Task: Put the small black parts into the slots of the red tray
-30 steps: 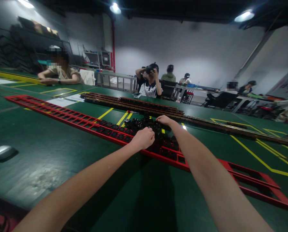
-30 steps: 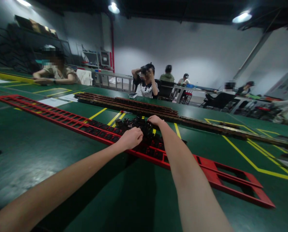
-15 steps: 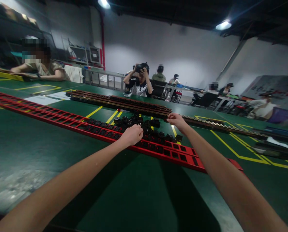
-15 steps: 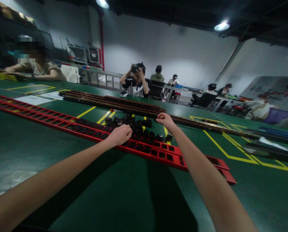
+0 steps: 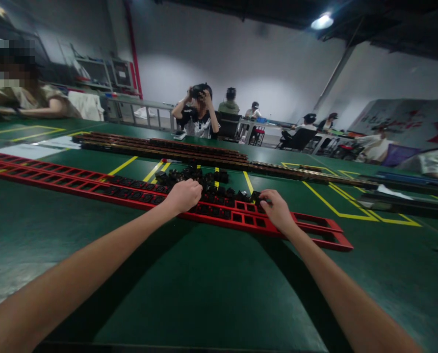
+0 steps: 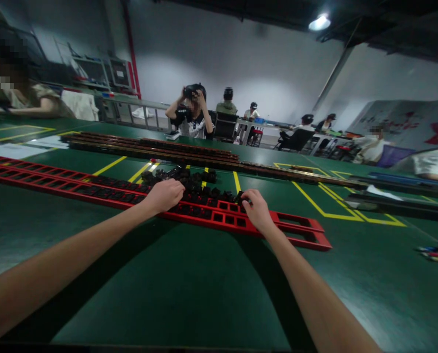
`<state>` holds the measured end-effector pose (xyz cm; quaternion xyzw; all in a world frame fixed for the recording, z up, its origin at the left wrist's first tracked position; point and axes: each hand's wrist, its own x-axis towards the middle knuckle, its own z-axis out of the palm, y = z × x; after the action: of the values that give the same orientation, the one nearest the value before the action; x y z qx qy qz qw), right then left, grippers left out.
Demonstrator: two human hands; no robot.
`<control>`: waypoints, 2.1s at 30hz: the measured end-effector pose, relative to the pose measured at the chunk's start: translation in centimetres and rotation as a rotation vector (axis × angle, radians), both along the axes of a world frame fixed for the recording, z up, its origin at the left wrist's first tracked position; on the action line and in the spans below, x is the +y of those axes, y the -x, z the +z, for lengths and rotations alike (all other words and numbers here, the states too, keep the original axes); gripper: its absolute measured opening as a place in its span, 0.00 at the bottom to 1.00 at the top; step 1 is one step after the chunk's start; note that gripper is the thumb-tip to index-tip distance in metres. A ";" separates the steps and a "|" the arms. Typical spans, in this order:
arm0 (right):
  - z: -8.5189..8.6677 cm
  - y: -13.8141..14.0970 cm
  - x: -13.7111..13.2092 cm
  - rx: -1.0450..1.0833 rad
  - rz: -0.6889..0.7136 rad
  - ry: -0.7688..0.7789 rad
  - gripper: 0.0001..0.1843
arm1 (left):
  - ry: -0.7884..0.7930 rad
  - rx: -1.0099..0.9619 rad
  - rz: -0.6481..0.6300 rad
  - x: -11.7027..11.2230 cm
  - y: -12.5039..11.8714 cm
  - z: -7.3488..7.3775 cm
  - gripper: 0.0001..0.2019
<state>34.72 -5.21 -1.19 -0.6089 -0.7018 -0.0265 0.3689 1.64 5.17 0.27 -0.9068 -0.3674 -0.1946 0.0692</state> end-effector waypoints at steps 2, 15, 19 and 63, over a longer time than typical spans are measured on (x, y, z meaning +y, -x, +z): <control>0.0 0.3 0.1 -0.051 0.016 0.012 0.15 | -0.031 0.024 -0.017 -1.0 -0.5 0.4 0.15; -0.1 1.4 -0.3 -0.031 0.123 0.039 0.16 | 0.039 0.049 -0.211 -7.1 -4.4 -3.6 0.27; -0.1 1.7 -0.5 -0.041 0.140 0.062 0.19 | 0.049 0.053 -0.211 -6.9 -4.2 -3.4 0.27; 0.0 5.8 -0.3 -0.208 -0.063 0.201 0.12 | -0.033 0.063 -0.333 -6.1 -4.5 -4.1 0.25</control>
<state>28.97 -5.50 -1.20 -0.6585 -0.7159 -0.0305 0.2301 6.14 -0.96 -3.79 -0.9595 -0.2067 -0.1810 0.0624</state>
